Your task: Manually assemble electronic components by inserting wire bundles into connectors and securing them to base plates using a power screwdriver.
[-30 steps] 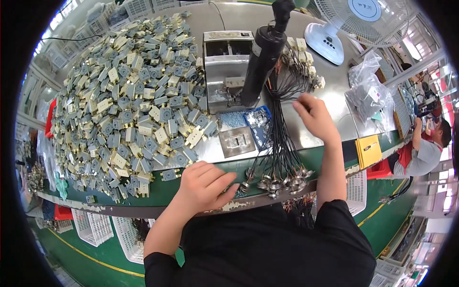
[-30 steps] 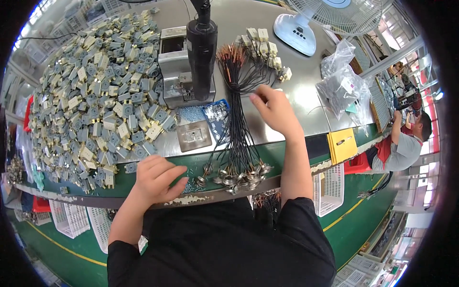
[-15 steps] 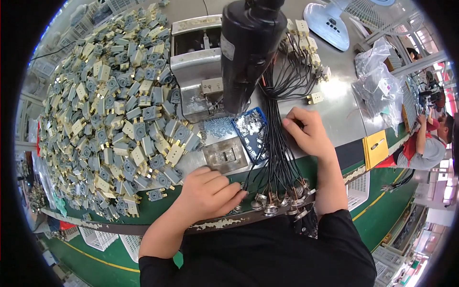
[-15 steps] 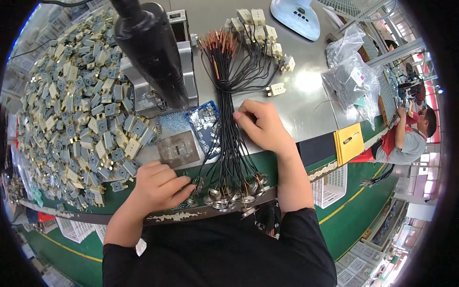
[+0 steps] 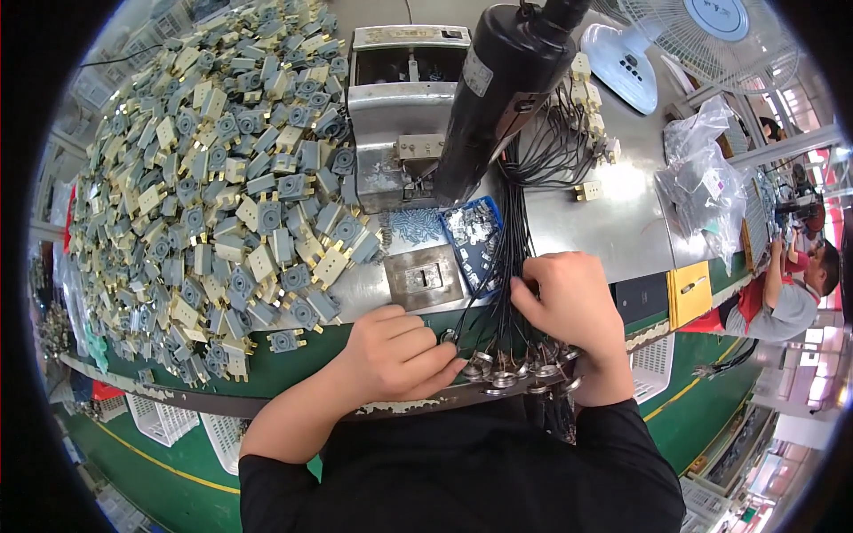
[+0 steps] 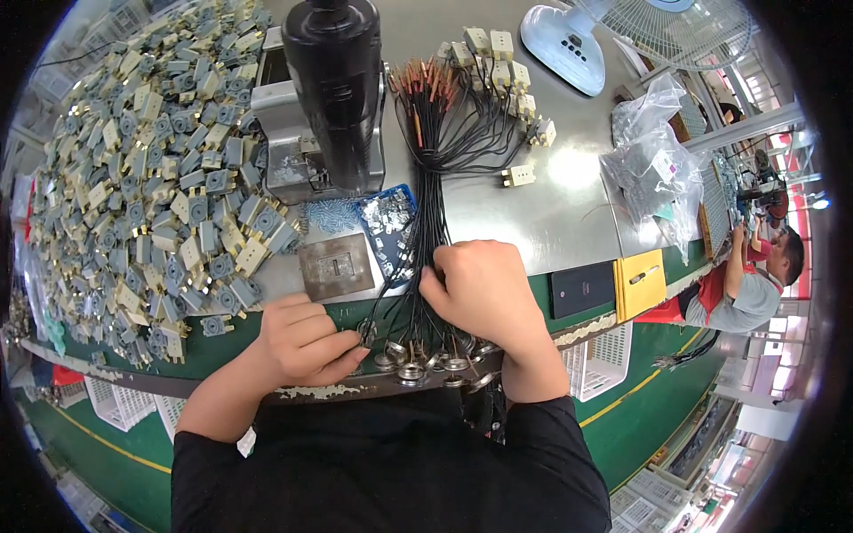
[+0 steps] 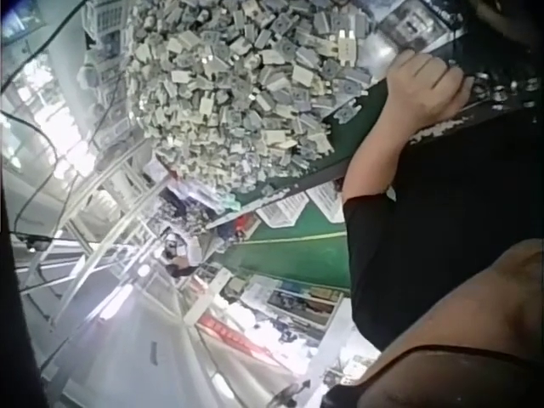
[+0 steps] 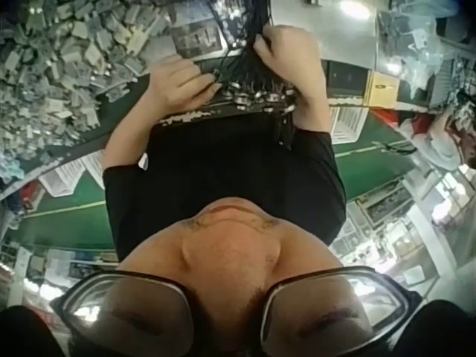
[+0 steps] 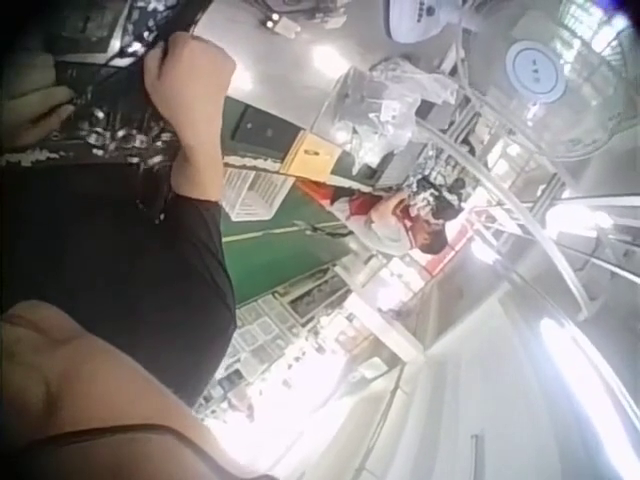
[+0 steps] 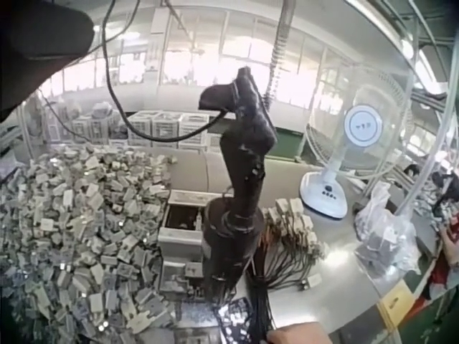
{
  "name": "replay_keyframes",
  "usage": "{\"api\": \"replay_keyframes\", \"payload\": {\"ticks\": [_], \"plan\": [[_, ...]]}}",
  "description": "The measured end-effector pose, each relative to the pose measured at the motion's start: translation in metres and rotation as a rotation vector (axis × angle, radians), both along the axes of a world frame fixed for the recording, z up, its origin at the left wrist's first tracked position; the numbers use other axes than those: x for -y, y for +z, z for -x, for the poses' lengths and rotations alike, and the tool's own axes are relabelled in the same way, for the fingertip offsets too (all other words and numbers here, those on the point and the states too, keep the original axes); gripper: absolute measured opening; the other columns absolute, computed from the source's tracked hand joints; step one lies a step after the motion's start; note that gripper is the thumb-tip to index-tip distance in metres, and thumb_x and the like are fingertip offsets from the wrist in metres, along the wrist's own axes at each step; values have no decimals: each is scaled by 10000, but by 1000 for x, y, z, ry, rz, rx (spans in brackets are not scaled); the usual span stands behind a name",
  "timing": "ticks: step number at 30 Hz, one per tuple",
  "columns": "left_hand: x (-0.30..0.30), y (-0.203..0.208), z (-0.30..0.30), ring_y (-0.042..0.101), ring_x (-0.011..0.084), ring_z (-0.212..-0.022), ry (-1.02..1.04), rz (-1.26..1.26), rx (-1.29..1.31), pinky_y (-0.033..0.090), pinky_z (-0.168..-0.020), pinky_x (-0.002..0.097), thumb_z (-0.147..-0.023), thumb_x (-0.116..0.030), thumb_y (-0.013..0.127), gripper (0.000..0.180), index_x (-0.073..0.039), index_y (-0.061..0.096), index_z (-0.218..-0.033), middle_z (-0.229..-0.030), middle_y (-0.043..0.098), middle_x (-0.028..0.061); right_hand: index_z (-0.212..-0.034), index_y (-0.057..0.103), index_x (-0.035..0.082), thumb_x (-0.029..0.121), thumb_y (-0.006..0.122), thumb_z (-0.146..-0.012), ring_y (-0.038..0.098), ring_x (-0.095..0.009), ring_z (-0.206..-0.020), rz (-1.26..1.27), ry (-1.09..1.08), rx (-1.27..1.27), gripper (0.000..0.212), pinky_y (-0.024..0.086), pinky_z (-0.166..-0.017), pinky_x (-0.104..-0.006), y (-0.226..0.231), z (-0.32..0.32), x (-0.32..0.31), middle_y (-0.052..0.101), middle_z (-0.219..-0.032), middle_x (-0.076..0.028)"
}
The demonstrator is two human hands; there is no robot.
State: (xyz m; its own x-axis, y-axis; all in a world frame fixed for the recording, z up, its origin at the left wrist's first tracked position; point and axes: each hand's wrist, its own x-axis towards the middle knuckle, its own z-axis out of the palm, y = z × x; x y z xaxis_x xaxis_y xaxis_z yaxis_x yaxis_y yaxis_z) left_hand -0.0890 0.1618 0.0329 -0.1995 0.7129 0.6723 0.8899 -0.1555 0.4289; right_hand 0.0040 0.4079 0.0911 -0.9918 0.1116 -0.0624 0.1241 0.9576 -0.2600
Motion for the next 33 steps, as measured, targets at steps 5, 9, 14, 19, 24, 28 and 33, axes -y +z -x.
{"api": "replay_keyframes", "payload": {"ticks": [5,9,14,19,24,28,33], "plan": [[0,0,-4,536,172,-523,-10,-29,43,373,-486,323,-694,-122,866,226,-102,690,-834,-643,516,-17,-636,644,34,235,665,-842,649,-409,-637,106,107,59,289,523,-622,-491,7,-8,-8,638,-632,-182],[-4,-2,-4,555,186,-553,-18,-25,106,412,-514,325,-739,-134,852,177,-107,700,-826,-650,511,-4,-660,645,31,229,682,-835,649,-402,-660,183,91,129,267,517,-632,-481,13,-10,-19,642,-645,-169],[-10,1,-16,586,213,-593,-79,19,258,450,-548,337,-770,-191,865,224,-108,748,-942,-712,578,10,-814,641,6,153,761,-819,617,-318,-609,418,98,37,190,460,-569,-397,12,-1,-24,606,-645,-148],[-19,4,-28,637,200,-733,-243,161,251,496,-634,345,-811,-340,853,329,-132,729,-1033,-845,612,8,-873,632,-9,138,705,-849,655,-383,-696,222,79,-38,166,507,-649,-468,-4,21,-29,647,-712,-187],[-13,-2,-23,615,225,-684,-170,176,243,485,-604,363,-789,-275,873,244,-119,688,-820,-766,565,13,-794,675,-5,195,643,-861,692,-417,-753,-59,53,65,213,550,-701,-505,1,38,-12,689,-764,-220],[-6,-4,-19,596,230,-646,-132,145,259,468,-576,364,-778,-239,879,249,-113,667,-737,-712,530,22,-725,704,-11,198,632,-847,711,-429,-747,-285,67,61,252,583,-724,-506,1,44,8,707,-756,-232],[-9,-9,-23,614,227,-681,-142,79,226,498,-609,371,-829,-262,834,250,-112,652,-746,-729,541,27,-715,676,-17,191,642,-839,690,-415,-721,-263,21,28,244,552,-690,-516,2,39,13,665,-725,-249]]}}
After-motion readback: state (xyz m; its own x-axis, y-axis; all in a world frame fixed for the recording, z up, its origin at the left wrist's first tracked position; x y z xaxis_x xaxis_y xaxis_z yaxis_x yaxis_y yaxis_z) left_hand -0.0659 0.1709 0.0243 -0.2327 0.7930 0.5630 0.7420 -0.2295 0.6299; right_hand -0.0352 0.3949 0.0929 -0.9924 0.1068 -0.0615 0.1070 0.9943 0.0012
